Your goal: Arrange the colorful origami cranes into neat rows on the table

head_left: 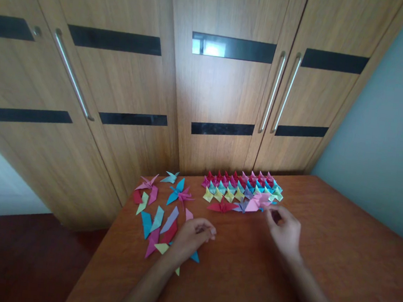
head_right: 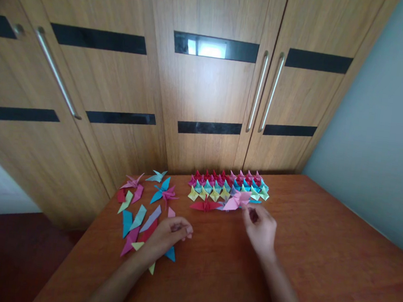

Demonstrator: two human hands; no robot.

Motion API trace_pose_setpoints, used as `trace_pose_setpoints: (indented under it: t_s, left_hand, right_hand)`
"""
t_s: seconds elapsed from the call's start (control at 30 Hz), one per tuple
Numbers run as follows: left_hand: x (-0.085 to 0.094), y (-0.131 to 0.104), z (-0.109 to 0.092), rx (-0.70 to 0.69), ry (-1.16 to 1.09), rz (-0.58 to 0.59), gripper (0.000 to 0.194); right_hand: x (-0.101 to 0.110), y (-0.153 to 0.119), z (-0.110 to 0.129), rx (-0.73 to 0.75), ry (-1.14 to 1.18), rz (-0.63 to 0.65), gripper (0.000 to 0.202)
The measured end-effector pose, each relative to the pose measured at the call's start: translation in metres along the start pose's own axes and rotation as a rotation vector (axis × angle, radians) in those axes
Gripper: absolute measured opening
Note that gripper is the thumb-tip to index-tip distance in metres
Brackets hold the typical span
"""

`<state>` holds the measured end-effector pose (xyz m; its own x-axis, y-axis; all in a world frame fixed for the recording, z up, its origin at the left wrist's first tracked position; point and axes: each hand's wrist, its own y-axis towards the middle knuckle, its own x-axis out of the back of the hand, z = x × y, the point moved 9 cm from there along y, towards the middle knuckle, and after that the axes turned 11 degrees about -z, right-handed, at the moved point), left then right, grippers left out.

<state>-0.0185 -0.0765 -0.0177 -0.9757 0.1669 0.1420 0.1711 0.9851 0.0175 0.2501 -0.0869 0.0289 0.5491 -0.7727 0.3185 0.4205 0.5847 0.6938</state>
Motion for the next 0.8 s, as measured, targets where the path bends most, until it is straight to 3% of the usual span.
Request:
trace_pose_setpoints:
  t_s: [0.13, 0.23, 0.33, 0.57, 0.8]
  left_hand:
    - [0.001, 0.000, -0.003, -0.011, 0.000, -0.002, 0.018]
    - [0.000, 0.000, -0.002, -0.017, -0.009, 0.007, 0.016]
    - [-0.001, 0.001, 0.000, -0.015, -0.018, 0.010, 0.016]
    - [0.002, 0.003, 0.002, -0.020, -0.008, -0.003, 0.017]
    - [0.003, 0.002, 0.000, -0.026, 0.004, 0.000, 0.018]
  right_hand:
    - [0.029, 0.026, -0.055, -0.017, -0.305, -0.043, 0.035]
    - [0.037, 0.032, -0.097, -0.110, -0.572, 0.052, 0.033]
    - [0.035, 0.028, -0.124, -0.182, -0.729, 0.178, 0.036]
    - [0.021, 0.023, -0.137, -0.230, -0.779, 0.295, 0.041]
    - [0.015, 0.025, -0.137, -0.239, -0.815, 0.307, 0.041]
